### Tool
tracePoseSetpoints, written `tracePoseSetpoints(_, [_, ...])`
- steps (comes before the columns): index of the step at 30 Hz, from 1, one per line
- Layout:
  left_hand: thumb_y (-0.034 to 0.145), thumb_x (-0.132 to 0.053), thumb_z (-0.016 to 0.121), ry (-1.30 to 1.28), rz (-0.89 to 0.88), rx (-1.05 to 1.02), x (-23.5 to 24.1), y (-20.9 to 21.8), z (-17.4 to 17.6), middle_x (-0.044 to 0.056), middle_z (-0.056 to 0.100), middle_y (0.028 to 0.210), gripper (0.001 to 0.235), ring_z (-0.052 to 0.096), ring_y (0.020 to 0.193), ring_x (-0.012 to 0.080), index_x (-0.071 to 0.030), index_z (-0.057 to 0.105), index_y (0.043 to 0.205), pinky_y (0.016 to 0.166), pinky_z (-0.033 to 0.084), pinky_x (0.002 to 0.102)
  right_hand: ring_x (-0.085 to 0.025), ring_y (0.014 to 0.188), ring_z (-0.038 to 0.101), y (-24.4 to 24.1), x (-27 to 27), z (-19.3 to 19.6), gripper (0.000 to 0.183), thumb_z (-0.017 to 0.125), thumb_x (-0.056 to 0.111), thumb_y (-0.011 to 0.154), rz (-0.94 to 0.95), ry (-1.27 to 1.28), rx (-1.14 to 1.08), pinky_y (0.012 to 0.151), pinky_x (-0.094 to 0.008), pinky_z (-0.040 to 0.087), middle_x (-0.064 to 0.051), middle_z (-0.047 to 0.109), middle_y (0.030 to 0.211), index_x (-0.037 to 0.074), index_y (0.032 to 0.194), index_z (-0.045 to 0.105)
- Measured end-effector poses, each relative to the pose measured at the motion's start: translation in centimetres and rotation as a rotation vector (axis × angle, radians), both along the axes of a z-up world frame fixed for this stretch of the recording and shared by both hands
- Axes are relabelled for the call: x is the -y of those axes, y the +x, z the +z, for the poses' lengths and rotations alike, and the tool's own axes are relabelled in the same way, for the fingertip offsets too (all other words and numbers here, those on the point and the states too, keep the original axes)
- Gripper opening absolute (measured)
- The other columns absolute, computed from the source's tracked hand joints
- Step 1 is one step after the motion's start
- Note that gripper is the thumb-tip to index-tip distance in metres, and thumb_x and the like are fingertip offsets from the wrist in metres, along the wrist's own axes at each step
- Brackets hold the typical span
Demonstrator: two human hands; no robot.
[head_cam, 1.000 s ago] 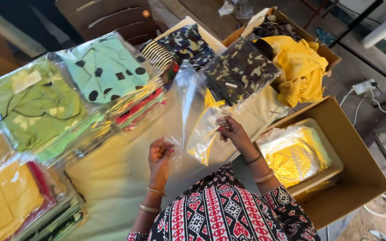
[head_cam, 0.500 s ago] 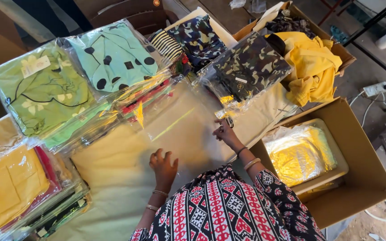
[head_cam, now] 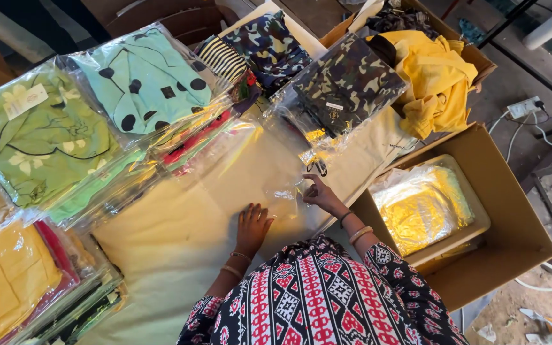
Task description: The person folds various clothing items, including camouflage shorts and beige shorts, on a table covered with a white cloth. They place the folded items into clear plastic bags and then put the packaged clothes into a cardboard box. The process is repeated for multiple items.
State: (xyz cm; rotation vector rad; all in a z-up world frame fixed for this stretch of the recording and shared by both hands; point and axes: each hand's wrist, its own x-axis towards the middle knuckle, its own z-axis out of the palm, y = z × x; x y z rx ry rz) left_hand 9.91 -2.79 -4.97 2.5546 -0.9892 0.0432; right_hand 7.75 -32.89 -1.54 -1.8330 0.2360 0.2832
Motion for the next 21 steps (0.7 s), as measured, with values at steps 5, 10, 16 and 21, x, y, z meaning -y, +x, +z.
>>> tracePoseSetpoints(5, [0.095,-0.028,0.064,-0.108,0.038,0.07,-0.5,0.1,0.1,0.009,0.069,0.122,0.02,0.058,0.125,0.0292,-0.011,0.069,0.103,0.099,0.044,0.048,-0.012,0.072,0.062,-1.0,0.7,-7.6,0.045,0.066,0.008,0.097,-0.165,0.188,-0.046,0.065,-0.028,0.052,-0.006,0.069,0.085,0.011,0.139,0.052])
tracePoseSetpoints(10, [0.098,-0.025,0.066,-0.024,0.099,0.02,-0.4,-0.1,2.9,0.004,0.067,0.088,0.016,0.064,0.094,0.0243,-0.013,0.066,0.089,0.078,0.05,0.043,-0.016,0.072,0.065,-0.1,-2.1,-2.0,0.033,0.067,0.015,0.099,-0.235,-0.13,-0.075,0.064,-0.029,0.053,-0.009,0.069,0.082,0.013,0.131,0.06])
tracePoseSetpoints(16, [0.093,-0.025,0.067,-0.141,0.101,0.118,-0.1,-1.3,3.9,0.003,0.062,0.082,0.014,0.062,0.087,0.0246,-0.014,0.064,0.085,0.073,0.05,0.041,-0.041,0.106,0.059,0.6,-6.7,7.0,0.084,0.086,0.021,0.052,-0.029,-0.926,0.602,0.092,-0.054,0.045,-0.021,0.064,0.114,0.013,0.13,0.056])
tracePoseSetpoints(21, [0.089,-0.022,0.064,-0.044,-0.21,0.11,-0.9,-2.3,4.5,0.007,0.065,0.095,0.014,0.062,0.098,0.0275,-0.012,0.065,0.099,0.081,0.049,0.043,-0.033,0.114,0.059,1.8,-5.8,0.5,0.04,0.061,0.005,0.088,0.117,-0.844,0.571,0.1,-0.046,0.045,-0.011,0.066,0.117,0.014,0.126,0.068])
